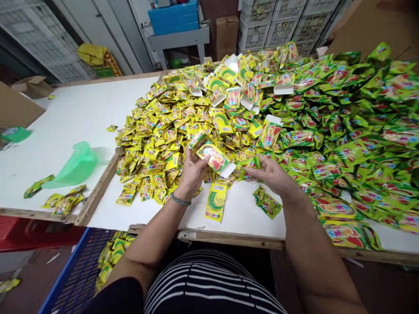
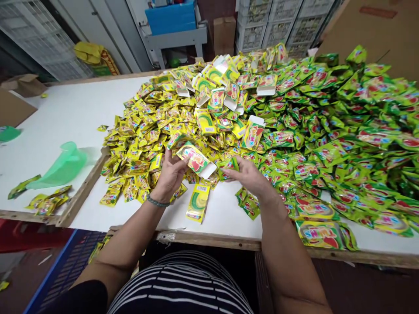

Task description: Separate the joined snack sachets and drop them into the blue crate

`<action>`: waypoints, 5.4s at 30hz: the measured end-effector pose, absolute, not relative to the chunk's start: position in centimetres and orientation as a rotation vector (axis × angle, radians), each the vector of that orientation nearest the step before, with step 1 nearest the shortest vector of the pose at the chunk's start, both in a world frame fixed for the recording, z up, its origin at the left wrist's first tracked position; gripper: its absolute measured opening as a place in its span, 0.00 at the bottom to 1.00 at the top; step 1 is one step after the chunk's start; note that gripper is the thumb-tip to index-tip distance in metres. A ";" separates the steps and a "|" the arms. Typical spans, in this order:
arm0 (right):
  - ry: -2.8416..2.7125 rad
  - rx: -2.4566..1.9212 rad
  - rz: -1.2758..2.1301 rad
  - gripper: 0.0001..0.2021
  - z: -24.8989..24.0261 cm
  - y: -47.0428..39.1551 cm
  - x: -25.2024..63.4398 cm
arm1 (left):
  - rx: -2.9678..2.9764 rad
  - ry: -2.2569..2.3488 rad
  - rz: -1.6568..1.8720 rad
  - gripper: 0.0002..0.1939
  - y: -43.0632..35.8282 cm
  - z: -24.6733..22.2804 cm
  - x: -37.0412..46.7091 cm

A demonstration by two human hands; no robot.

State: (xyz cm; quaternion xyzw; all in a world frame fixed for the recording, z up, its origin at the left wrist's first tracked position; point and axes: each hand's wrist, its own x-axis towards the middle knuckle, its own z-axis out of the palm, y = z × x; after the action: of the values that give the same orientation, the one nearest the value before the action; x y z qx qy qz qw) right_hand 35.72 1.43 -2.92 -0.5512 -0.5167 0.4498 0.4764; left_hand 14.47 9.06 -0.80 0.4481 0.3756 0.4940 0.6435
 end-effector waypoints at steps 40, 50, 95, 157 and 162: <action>-1.429 -1.498 0.938 0.12 -4.9 2.8 34.5 | 1.321 0.820 0.594 0.22 8.9 -3.3 13.5; -1.170 -1.388 0.894 0.20 -5.5 3.4 34.0 | 0.988 0.797 0.523 0.27 8.5 -3.9 14.4; -1.243 -1.457 0.816 0.15 -3.8 2.7 30.7 | 1.016 0.842 0.682 0.25 8.4 -3.8 14.4; -0.749 -1.224 1.289 0.13 -4.6 3.0 30.6 | 1.242 0.775 0.739 0.28 8.2 -3.3 13.7; -0.864 -1.254 1.283 0.12 -4.4 2.7 31.3 | 1.308 0.753 0.717 0.28 8.3 -3.0 13.3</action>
State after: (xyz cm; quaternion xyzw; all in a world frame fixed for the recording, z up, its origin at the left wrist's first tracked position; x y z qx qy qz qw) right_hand 31.27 2.73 -4.38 -0.5286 -0.3641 0.5405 0.5440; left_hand 13.34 8.30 -3.04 0.5806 0.3343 0.3182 0.6708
